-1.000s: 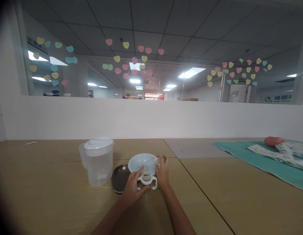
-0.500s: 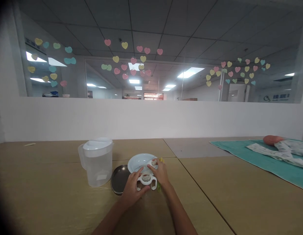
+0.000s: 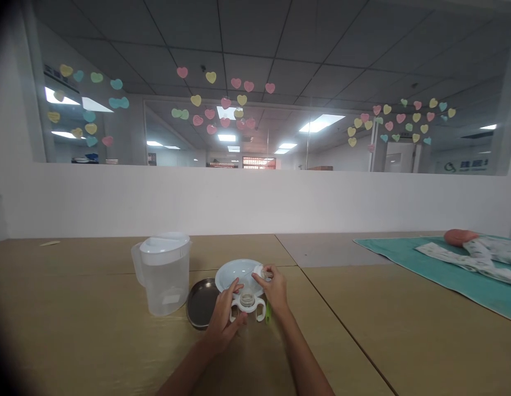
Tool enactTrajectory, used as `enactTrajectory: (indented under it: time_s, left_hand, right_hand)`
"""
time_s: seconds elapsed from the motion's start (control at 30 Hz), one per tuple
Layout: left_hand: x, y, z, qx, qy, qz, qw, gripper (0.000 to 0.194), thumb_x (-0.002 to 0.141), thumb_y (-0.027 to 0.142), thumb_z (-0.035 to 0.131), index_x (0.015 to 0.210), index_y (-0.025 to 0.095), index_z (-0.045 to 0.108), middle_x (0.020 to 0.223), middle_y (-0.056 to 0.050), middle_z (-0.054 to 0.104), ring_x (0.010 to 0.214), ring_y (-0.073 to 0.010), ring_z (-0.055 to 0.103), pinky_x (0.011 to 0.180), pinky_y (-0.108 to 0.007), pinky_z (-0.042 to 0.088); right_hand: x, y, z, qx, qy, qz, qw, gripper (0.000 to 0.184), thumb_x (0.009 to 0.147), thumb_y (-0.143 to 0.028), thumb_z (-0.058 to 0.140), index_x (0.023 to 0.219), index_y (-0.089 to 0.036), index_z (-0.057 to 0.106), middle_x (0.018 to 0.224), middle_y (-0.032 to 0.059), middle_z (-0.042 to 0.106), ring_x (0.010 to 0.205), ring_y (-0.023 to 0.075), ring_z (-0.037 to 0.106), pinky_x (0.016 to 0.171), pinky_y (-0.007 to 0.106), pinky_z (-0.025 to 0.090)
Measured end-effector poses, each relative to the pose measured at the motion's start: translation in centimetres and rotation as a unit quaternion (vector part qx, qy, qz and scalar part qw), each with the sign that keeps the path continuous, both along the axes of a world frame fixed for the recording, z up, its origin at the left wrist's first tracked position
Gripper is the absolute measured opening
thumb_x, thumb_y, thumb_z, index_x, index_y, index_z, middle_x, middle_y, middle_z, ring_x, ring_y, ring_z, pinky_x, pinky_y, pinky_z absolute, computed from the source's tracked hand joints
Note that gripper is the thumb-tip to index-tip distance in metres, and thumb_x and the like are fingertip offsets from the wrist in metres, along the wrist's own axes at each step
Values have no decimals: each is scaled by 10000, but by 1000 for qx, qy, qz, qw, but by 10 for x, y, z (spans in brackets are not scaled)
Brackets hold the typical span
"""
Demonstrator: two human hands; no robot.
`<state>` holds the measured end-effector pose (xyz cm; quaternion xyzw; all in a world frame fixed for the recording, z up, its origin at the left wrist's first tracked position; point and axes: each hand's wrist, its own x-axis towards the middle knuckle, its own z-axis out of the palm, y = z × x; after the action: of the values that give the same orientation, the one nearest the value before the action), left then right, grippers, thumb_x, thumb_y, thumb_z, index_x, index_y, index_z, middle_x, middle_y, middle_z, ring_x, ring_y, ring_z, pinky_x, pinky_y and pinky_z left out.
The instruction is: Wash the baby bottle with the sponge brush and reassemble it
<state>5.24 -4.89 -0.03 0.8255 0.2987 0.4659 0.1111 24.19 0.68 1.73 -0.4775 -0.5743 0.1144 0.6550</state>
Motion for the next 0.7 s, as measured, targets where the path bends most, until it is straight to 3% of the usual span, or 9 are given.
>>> enactTrajectory:
  time_s: [0.2,0.33,0.53,0.7]
  left_hand:
    - [0,-1,1,-1,13,12,1000,688,870,477,452,1440,202,183,1321,-148,475,1202,-284,448,1018,-487,326]
    - [0,-1,2,7,13,16,1000,672,871,466,457,1433,198,204,1311,-144,484,1195,-278,456,1011,-472,339]
    - [-1,-1,3,16,13,24,999,648,864,443,486,1413,198,245,1292,-132,505,1184,-266,468,1001,-447,350]
    - [-1,-2,3,24,16,27,999,640,864,435,491,1407,186,262,1285,-133,513,1191,-263,465,1002,-442,353]
  right_hand:
    - [1,-2,0,18,-63,-58,996,365,694,-531,626,651,-198,483,639,-14,544,592,144,499,593,263,399]
    - [2,-3,-1,52,-107,-89,989,330,724,-518,602,723,-198,520,728,20,571,699,180,528,667,295,420]
    - [5,-1,-5,68,-148,-94,982,220,779,-348,558,934,-193,552,840,58,579,860,233,525,766,345,436]
    - [6,-5,-3,64,-201,-90,973,129,773,-194,493,892,-213,537,880,54,583,889,234,510,771,342,433]
